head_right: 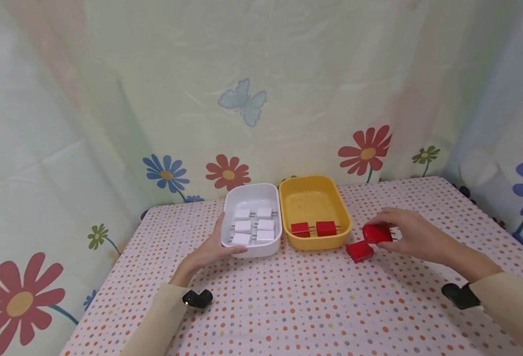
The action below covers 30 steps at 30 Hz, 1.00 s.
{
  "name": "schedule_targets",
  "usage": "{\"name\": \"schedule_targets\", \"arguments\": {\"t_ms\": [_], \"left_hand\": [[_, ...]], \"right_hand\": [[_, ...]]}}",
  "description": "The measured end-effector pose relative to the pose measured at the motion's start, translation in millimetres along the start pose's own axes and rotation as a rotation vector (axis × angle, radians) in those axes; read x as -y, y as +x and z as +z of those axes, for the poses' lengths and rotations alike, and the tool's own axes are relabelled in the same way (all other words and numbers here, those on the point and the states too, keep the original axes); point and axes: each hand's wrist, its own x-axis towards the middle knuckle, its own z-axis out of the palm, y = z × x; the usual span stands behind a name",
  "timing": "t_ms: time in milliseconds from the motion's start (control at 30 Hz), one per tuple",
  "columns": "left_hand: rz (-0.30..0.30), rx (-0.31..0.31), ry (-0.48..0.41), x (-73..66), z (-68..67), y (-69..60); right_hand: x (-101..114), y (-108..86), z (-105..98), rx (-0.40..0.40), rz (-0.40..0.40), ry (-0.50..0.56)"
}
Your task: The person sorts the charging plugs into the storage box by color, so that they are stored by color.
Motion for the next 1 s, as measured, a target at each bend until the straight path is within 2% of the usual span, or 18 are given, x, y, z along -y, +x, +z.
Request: {"name": "schedule_targets", "arguments": {"t_ms": [67, 133, 333, 567, 867, 1000], "left_hand": [[-0.007, -0.002, 0.004, -0.3, -1.2, -0.4], [-0.005, 0.001, 0.005, -0.9, -1.8, -0.2], [-0.003, 0.001, 0.014, 0.1, -1.5, 1.7], [0.013, 0.017, -0.012, 0.3, -1.4, 2.7], [-0.009, 0.007, -0.01, -0.1, -0.3, 3.1], [-0.01, -0.002, -0.011, 1.8, -1.3, 3.8]], "right_hand": [[6.4, 11.6, -0.6, -0.07, -0.013, 0.007], [11.5, 24.1, -0.5, -0.102, -0.012, 0.023], [20.5, 61.0, 9.9, -0.111, 0.012, 0.063], [22.0, 93.1, 34.7, -0.026, 0.096, 0.132], [15.3, 119.3, 61.5, 0.116, 0.189, 0.123], [11.4, 128.7, 69.6, 0.189, 0.198, 0.106]]}}
